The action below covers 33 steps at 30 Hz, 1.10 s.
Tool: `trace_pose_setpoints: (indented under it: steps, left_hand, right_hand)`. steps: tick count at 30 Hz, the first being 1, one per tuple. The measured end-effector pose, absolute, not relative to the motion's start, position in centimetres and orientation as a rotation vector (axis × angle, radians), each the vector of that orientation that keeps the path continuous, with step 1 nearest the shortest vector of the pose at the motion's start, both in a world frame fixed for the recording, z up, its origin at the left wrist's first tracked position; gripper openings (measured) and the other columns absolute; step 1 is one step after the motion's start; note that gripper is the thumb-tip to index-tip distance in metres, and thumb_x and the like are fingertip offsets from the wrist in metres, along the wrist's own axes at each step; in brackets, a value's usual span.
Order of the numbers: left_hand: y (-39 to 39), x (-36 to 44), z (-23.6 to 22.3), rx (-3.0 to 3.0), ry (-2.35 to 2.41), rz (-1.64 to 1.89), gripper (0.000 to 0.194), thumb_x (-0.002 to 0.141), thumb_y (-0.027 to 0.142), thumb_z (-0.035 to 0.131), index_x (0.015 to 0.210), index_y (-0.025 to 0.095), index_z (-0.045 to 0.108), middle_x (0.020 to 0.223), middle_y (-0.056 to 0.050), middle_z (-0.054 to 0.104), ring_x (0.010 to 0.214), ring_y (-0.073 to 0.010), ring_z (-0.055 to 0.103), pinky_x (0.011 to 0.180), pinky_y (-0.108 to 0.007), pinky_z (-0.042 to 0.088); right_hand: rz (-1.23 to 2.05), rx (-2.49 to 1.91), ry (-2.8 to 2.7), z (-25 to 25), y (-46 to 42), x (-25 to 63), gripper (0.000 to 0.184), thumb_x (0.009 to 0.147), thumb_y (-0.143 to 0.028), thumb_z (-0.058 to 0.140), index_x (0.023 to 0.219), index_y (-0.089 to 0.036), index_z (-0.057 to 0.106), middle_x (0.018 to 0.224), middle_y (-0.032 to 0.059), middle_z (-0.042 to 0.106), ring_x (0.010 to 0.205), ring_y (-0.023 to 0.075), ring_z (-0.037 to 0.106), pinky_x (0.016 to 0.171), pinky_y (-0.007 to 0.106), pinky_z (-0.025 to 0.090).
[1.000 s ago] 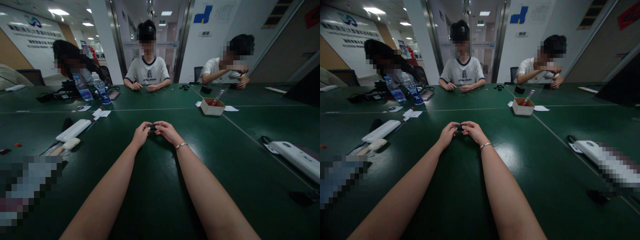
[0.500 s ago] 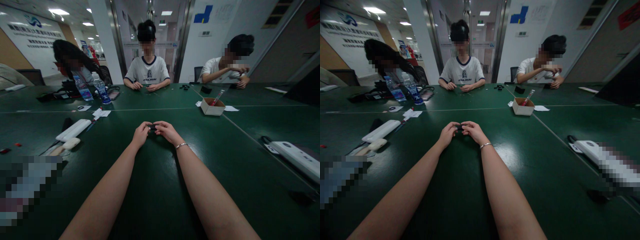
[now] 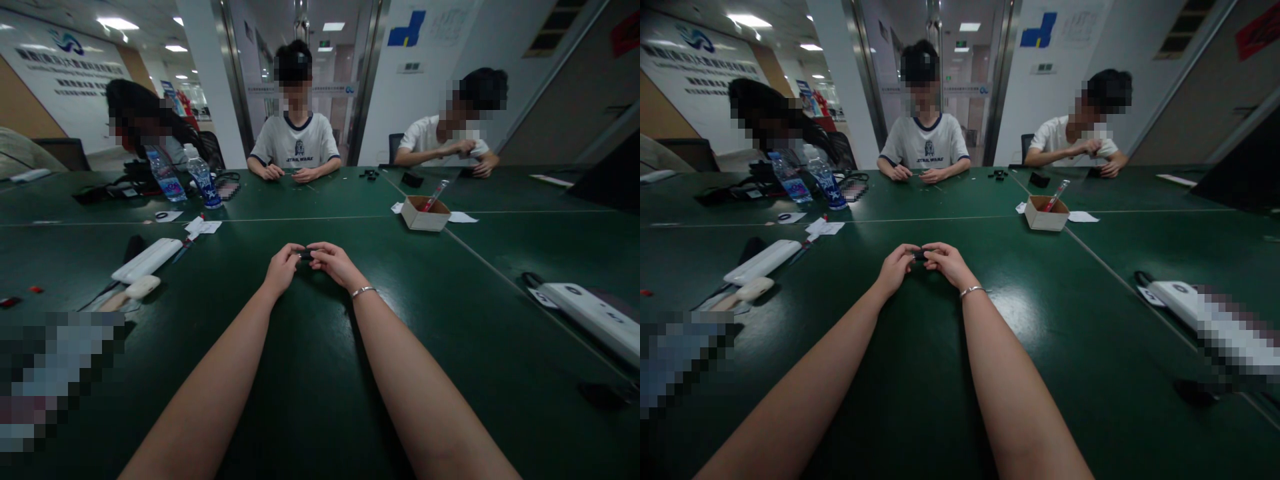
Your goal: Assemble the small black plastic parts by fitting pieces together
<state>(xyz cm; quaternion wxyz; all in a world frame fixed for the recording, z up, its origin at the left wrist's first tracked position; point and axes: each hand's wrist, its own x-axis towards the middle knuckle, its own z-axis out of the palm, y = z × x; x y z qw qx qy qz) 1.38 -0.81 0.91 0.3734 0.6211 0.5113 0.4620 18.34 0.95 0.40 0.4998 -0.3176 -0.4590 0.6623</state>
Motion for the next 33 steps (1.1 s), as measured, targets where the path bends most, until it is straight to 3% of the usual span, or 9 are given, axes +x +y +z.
trace_pose_setpoints:
  steps: [3,8,12,16,25,29,33]
  left_hand:
    - [-0.79,1.37,0.88,1.590,1.310,1.170,0.028,0.086,0.029,0.043,0.099,0.020,0.066,0.067,0.001,0.056,0.060,-0.0130,0.051,0.057,-0.025,0.039]
    - [-0.83,1.41,0.90,1.601,1.296,1.190,0.026,0.082,0.026,0.048,0.101,0.019,0.066,0.075,0.000,0.060,0.061,-0.0120,0.051,0.057,-0.025,0.040]
    - [-0.78,1.45,0.81,1.590,1.298,1.187,0.028,0.085,0.029,0.044,0.099,0.019,0.067,0.067,0.001,0.056,0.060,-0.0124,0.051,0.058,-0.025,0.040]
    - [-0.77,1.45,0.77,1.592,1.285,1.199,0.027,0.082,0.026,0.048,0.100,0.019,0.067,0.076,-0.001,0.061,0.063,-0.0125,0.053,0.058,-0.025,0.042]
    - [-0.86,1.45,0.87,1.596,1.301,1.185,0.028,0.083,0.026,0.047,0.101,0.019,0.067,0.078,-0.001,0.061,0.063,-0.0126,0.053,0.058,-0.025,0.042]
    - [-0.88,1.49,0.96,1.584,1.316,1.181,0.028,0.085,0.029,0.045,0.099,0.019,0.067,0.068,0.001,0.058,0.060,-0.0123,0.052,0.057,-0.025,0.040]
    - [-1.00,1.44,1.14,1.598,1.325,1.176,0.027,0.085,0.029,0.046,0.099,0.019,0.067,0.075,-0.001,0.061,0.062,-0.0124,0.053,0.058,-0.025,0.042]
  right_hand:
    - [1.600,-0.769,-1.111,0.38,0.98,18.33,0.032,0.062,-0.023,0.086,0.091,-0.017,0.072,0.073,0.0022,0.067,0.060,0.0102,0.061,0.056,0.023,0.052]
    - [1.594,-0.767,-1.112,0.32,1.03,18.29,0.033,0.062,-0.024,0.086,0.090,-0.016,0.072,0.071,0.0015,0.067,0.059,0.0097,0.061,0.055,0.022,0.052]
    - [1.600,-0.764,-1.108,0.30,1.05,18.29,0.033,0.062,-0.023,0.086,0.091,-0.016,0.072,0.072,0.0019,0.068,0.059,0.0092,0.061,0.055,0.021,0.052]
    - [1.604,-0.770,-1.100,0.33,1.02,18.30,0.033,0.062,-0.023,0.086,0.091,-0.015,0.072,0.072,0.0022,0.068,0.059,0.0091,0.062,0.055,0.020,0.052]
    - [1.609,-0.764,-1.091,0.47,0.90,18.29,0.035,0.060,-0.023,0.087,0.090,-0.016,0.072,0.070,0.0010,0.068,0.058,0.0088,0.062,0.055,0.020,0.052]
    - [1.606,-0.763,-1.099,0.48,0.88,18.31,0.035,0.061,-0.023,0.087,0.091,-0.015,0.071,0.071,0.0013,0.068,0.059,0.0089,0.062,0.056,0.020,0.052]
    - [1.605,-0.759,-1.110,0.45,0.90,18.32,0.033,0.063,-0.023,0.085,0.092,-0.015,0.071,0.071,0.0017,0.067,0.059,0.0089,0.062,0.056,0.020,0.052]
